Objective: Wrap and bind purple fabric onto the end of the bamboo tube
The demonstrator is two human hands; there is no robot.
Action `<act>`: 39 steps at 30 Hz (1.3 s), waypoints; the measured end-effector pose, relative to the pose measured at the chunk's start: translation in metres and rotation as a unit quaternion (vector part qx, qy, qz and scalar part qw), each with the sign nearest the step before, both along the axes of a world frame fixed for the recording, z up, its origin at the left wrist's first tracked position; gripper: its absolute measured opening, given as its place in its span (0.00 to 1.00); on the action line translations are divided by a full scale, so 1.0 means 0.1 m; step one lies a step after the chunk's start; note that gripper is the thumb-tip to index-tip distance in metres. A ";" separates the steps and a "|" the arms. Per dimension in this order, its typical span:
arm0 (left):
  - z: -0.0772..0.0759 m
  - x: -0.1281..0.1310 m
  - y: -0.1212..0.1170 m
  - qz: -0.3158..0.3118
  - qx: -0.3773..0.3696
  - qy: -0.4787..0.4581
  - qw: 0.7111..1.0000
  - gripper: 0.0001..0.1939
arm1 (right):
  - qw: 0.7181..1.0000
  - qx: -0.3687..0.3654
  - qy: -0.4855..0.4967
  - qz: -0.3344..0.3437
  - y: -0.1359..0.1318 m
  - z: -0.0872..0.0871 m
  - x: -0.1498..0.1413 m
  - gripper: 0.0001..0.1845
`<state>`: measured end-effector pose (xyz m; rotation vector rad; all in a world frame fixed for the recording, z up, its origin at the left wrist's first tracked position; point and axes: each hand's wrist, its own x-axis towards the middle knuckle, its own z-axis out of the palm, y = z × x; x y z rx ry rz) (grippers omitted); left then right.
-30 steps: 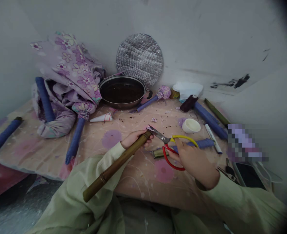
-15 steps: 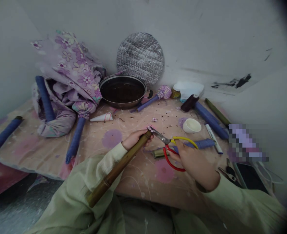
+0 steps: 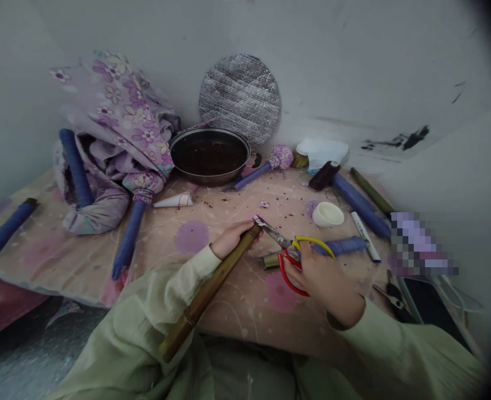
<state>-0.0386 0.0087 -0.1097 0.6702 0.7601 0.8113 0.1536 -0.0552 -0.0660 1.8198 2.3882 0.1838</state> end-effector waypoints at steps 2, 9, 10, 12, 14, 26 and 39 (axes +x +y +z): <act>0.00 0.00 0.00 0.010 0.006 0.009 1.000 0.12 | 1.000 -0.002 0.004 0.001 -0.01 -0.03 -0.01 0.21; 0.01 0.02 -0.01 0.021 0.017 0.022 0.999 0.13 | 1.000 -0.005 -0.025 0.016 -0.01 -0.02 0.02 0.19; 0.01 0.02 -0.01 0.021 0.017 0.022 0.999 0.13 | 1.000 -0.002 -0.026 0.017 -0.01 -0.02 0.03 0.19; 0.01 0.01 -0.01 0.022 0.016 0.022 0.999 0.13 | 0.999 0.006 -0.025 0.023 -0.01 -0.01 0.04 0.21; 0.01 0.01 -0.01 0.022 0.014 0.022 0.999 0.12 | 0.999 0.013 -0.022 0.030 -0.01 0.00 0.06 0.21; 0.04 0.01 -0.02 0.004 0.011 0.018 1.000 0.12 | 0.996 0.038 -0.067 0.036 0.01 0.15 0.07 0.19; 0.00 0.02 -0.01 -0.003 0.023 0.037 0.999 0.15 | 0.994 -0.038 -0.097 0.032 0.00 0.07 0.11 0.24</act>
